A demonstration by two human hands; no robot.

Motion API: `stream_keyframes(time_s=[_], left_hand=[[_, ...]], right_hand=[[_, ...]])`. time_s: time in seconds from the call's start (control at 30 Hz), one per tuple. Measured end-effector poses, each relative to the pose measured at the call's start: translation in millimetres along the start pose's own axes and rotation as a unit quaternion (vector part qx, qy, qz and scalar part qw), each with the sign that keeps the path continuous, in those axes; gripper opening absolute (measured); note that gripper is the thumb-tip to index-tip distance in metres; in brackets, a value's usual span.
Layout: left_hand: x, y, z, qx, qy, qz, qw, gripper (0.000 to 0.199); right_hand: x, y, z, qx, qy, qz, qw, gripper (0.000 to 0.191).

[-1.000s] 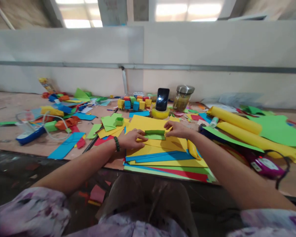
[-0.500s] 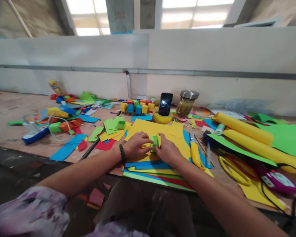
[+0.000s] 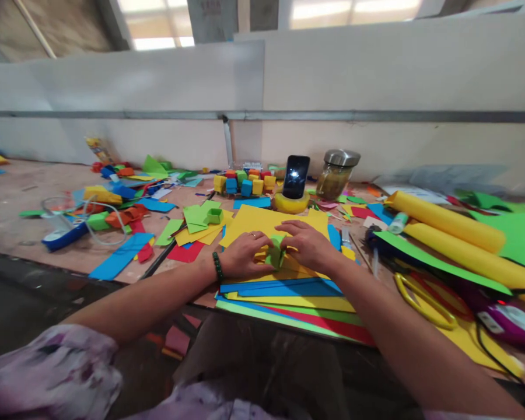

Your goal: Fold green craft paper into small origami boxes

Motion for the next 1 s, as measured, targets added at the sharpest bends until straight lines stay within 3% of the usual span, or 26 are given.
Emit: stream_keyframes(time_s=[0.17,0.33,0.47,0.57,0.77,1.0], left_hand=[[0.0,-2.6,-0.5,0.015,0.002,-0.012,1.0,0.066],[1.5,-3.8,-0.6,0.004,-0.021,-0.032,0.999,0.035],[1.8,-3.9,-0.5,0.019,-0.034,-0.024,0.999,0.043],[0.6,-4.9,-4.0,0.046,-0.063,-0.018,0.997,0.036],[-1.2,-11.7,-12.9,0.151,-0.077,-0.064,0.983,0.041],[-1.7,-0.2,-8.8,0.05,-0.075,-0.017,0.996,0.038]], right_hand=[[6.0,-7.1,-15.0,0.01,0.004,-0.004,1.0,0.013],[7.0,-4.8,-21.4,-0.008,0.051,-0.057,0.997,0.016],[8.6,-2.2,-21.0,0.011,0.044,-0.057,0.997,0.015],[10.0,-5.1,-22.0,0.055,0.045,-0.071,0.995,0.015],[10.7,-14.0,-28.1,0.055,0.05,-0.128,0.989,0.018],[13.3,-5.5,-27.0,0.006,0.049,-0.094,0.994,0.025]])
Point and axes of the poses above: each hand's wrist, its own x-axis away from the middle knuckle, its own y-axis out of the palm, z = x × y, the point moved 1 cm from there along -x, towards the middle knuckle, and after that the axes turned 12 degrees about x, right-handed, at the moved point
